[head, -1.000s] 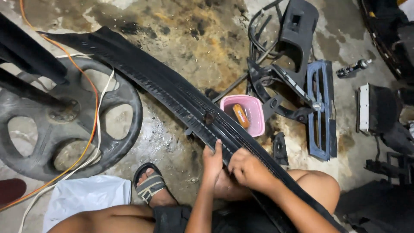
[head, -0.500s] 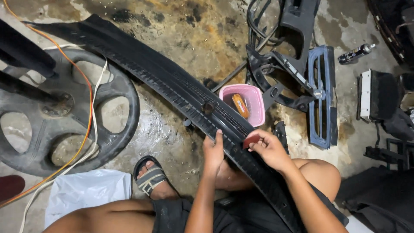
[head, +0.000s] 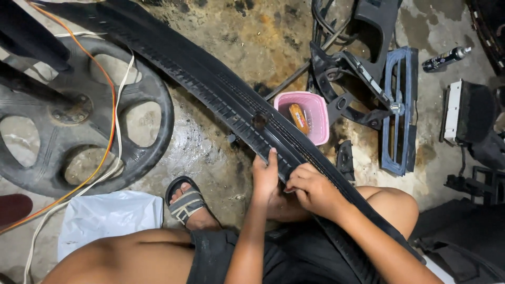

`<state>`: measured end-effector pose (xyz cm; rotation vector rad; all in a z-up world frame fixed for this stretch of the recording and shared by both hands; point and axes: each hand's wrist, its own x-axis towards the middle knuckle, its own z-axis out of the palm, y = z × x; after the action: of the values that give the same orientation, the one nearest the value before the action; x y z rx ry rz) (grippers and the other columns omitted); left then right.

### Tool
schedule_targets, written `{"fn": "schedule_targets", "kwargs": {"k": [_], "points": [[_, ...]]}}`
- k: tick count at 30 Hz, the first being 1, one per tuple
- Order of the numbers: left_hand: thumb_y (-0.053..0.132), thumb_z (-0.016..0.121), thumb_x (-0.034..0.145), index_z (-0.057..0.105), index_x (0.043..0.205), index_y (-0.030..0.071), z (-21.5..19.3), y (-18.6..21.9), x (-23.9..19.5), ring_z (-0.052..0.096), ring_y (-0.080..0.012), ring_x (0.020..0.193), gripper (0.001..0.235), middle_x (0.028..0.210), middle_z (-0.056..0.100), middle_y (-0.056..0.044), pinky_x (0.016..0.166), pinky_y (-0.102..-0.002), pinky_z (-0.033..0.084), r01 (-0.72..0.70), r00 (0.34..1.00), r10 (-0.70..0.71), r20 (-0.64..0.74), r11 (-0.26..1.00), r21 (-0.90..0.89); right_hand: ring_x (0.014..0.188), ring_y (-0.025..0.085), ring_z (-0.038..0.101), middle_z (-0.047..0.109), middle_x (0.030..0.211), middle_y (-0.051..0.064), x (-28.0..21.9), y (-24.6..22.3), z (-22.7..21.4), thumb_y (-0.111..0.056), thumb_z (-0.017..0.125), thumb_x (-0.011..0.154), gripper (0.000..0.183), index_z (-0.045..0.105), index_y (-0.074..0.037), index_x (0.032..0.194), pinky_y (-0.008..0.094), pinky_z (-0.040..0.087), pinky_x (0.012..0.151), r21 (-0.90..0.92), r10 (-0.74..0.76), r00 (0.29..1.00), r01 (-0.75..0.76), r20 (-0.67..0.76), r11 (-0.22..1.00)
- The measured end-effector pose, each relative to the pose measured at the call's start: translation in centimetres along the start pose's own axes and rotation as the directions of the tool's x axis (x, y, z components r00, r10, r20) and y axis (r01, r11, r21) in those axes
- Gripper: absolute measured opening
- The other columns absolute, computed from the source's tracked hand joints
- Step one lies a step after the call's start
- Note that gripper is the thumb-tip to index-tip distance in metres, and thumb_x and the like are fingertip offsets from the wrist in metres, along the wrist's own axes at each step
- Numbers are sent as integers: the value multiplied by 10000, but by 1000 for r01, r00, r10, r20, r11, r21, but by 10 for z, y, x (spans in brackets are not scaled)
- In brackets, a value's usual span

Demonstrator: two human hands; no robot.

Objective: The person scrubs a long black plastic car part with a red sponge while sitting on the floor. The person holds the part steady with one hand and scrubs the surface with the other, occasionally dipping the sponge into a pink container of water.

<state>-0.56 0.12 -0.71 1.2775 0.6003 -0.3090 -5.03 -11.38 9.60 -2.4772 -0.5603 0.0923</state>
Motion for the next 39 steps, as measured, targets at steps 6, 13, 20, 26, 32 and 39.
{"fn": "schedule_targets", "kwargs": {"k": [6, 13, 20, 26, 32, 39], "points": [[307, 650, 987, 741, 1098, 49, -1, 3, 0, 728, -271, 1062, 296, 1005, 777, -182, 892, -459, 568, -18, 1000, 18, -3, 999, 31, 942, 327, 674, 725, 841, 47, -6, -2, 3, -4, 540, 834, 259, 745, -159, 804, 436, 547, 873, 38, -1, 997, 3, -76, 999], [300, 624, 1010, 732, 1110, 23, -7, 7, 0, 731, -278, 1038, 313, 1016, 778, -189, 878, -458, 578, -38, 998, 36, 55, 999, 28, 954, 335, 687, 743, 852, 71, -6, 5, 0, 30, 559, 773, 275, 769, -137, 836, 464, 553, 887, -37, 58, 990, -63, -130, 997], [287, 617, 1004, 734, 1107, 15, -13, 33, -17, 729, -268, 1042, 313, 1024, 779, -202, 882, -471, 579, -29, 997, 26, 66, 999, 37, 956, 322, 718, 784, 903, 47, -10, 18, -25, 65, 571, 793, 351, 819, -159, 899, 454, 562, 890, 36, 162, 934, -159, -320, 987], [299, 627, 998, 742, 1134, 17, -10, 17, -2, 728, -281, 1053, 334, 1041, 778, -212, 888, -474, 574, -17, 998, 13, 61, 998, 60, 956, 314, 725, 762, 949, 130, -21, 46, -60, 159, 583, 861, 315, 781, -64, 964, 421, 560, 899, 125, 266, 708, -246, -654, 961], [299, 636, 994, 744, 1135, 18, -8, 22, -7, 732, -286, 1053, 332, 1046, 780, -209, 885, -475, 578, -4, 999, 0, 54, 997, 71, 975, 326, 730, 780, 957, 96, -11, -4, -32, 152, 560, 772, 416, 820, -117, 954, 455, 551, 923, 27, 140, 826, -149, -545, 988], [301, 585, 960, 688, 1202, 57, -8, 30, -12, 732, -201, 1055, 359, 1146, 779, -100, 938, -306, 558, 133, 988, -126, 94, 989, -71, 1161, 332, 679, 773, 1135, 70, -37, -5, 26, 97, 543, 906, 342, 754, -77, 1113, 397, 537, 1051, 72, 7, 991, 3, -133, 997]]}}
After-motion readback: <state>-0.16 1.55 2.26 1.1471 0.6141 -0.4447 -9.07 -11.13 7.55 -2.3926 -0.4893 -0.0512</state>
